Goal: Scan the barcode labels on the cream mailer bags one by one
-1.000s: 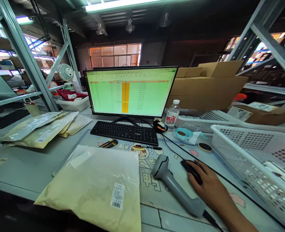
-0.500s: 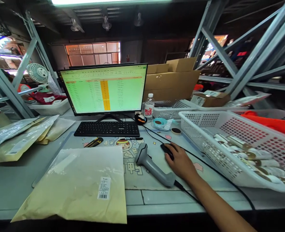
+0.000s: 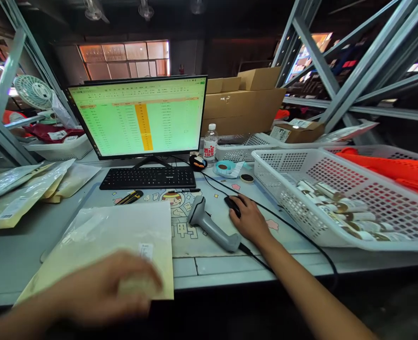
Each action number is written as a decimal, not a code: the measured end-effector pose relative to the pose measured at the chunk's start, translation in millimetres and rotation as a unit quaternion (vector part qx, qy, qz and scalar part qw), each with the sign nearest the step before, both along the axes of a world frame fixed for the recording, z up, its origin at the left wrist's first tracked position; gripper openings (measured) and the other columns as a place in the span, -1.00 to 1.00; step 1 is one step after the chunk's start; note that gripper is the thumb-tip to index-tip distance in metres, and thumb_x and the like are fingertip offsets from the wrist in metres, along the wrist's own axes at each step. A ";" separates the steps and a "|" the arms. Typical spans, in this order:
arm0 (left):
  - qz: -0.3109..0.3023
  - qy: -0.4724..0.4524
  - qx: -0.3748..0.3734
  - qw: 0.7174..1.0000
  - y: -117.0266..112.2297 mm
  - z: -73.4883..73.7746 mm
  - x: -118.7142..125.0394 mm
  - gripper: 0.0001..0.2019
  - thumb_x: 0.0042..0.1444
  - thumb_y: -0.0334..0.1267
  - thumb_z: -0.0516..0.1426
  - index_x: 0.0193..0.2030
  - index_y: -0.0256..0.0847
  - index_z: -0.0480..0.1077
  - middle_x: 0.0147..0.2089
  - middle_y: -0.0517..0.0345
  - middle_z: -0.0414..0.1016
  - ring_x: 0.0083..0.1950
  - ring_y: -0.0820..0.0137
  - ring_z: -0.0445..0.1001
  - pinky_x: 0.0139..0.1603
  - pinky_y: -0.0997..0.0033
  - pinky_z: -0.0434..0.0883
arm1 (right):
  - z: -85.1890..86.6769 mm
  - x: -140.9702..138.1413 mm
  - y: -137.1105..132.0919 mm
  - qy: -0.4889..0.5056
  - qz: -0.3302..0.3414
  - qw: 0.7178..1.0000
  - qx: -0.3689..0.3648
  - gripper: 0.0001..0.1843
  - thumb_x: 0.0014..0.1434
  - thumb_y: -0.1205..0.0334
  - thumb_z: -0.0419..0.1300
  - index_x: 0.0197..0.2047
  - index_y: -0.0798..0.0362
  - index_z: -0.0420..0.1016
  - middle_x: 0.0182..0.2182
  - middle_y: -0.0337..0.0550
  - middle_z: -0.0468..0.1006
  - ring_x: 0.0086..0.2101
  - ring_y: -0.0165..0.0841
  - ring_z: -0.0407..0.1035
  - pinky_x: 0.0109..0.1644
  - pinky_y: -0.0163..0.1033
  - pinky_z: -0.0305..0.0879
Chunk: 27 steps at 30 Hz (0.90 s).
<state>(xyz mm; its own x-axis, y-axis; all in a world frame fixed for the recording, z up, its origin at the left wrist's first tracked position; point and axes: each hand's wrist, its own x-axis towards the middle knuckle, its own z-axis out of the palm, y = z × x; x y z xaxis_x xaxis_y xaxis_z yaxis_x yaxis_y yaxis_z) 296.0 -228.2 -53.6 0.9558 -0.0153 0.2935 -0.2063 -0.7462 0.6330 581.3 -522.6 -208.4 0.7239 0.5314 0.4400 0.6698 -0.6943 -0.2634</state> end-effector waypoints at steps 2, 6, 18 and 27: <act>-0.027 0.028 0.042 0.998 8.5 1.7 43.7 -0.68 0.35 -0.11 0.24 0.15 -0.20 0.50 0.14 -0.02 0.55 0.14 0.15 0.53 0.23 0.03 0.47 | 2.0 -2.5 1.2 0.009 -0.011 1.000 -0.003 -0.44 0.36 0.01 0.02 0.30 0.06 0.46 0.28 0.14 0.39 0.17 0.04 0.37 0.25 0.17 0.40; 0.017 0.102 0.282 0.954 22.7 -11.4 142.3 -0.53 0.34 -0.05 0.22 0.30 -0.19 0.41 0.33 -0.08 0.44 0.35 0.05 0.36 0.38 0.01 0.33 | 3.7 -5.8 2.2 0.004 -0.013 1.000 0.004 -0.46 0.35 0.03 0.03 0.29 0.06 0.47 0.26 0.12 0.40 0.14 0.03 0.39 0.24 0.15 0.42; 0.107 0.151 0.332 0.925 28.4 -56.1 218.4 -0.36 0.32 0.26 0.10 0.34 -0.11 0.39 0.55 -0.14 0.09 0.60 -0.15 -0.12 0.51 -0.30 -0.01 | 1.9 -5.0 4.0 -0.023 -0.002 1.000 0.002 -0.47 0.37 0.10 0.00 0.28 0.11 0.47 0.26 0.16 0.41 0.18 0.02 0.36 0.30 0.15 0.38; 0.086 0.276 0.309 0.906 91.2 9.1 145.3 -0.33 0.23 0.24 0.16 0.31 -0.18 0.40 0.22 -0.12 0.55 0.16 0.04 0.55 0.17 0.14 0.46 | 2.4 -3.1 2.8 -0.039 0.019 0.999 -0.002 -0.48 0.35 0.09 0.01 0.27 0.08 0.49 0.24 0.12 0.43 0.18 0.00 0.38 0.28 0.12 0.39</act>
<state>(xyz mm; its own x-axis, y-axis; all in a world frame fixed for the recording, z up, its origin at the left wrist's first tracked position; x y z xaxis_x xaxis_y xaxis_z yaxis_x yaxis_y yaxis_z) 441.3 -137.0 -44.5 0.9585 0.1489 -0.2433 0.1670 -0.9844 0.0556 578.1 -519.8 -205.9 0.6676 0.5590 0.4917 0.7133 -0.6696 -0.2072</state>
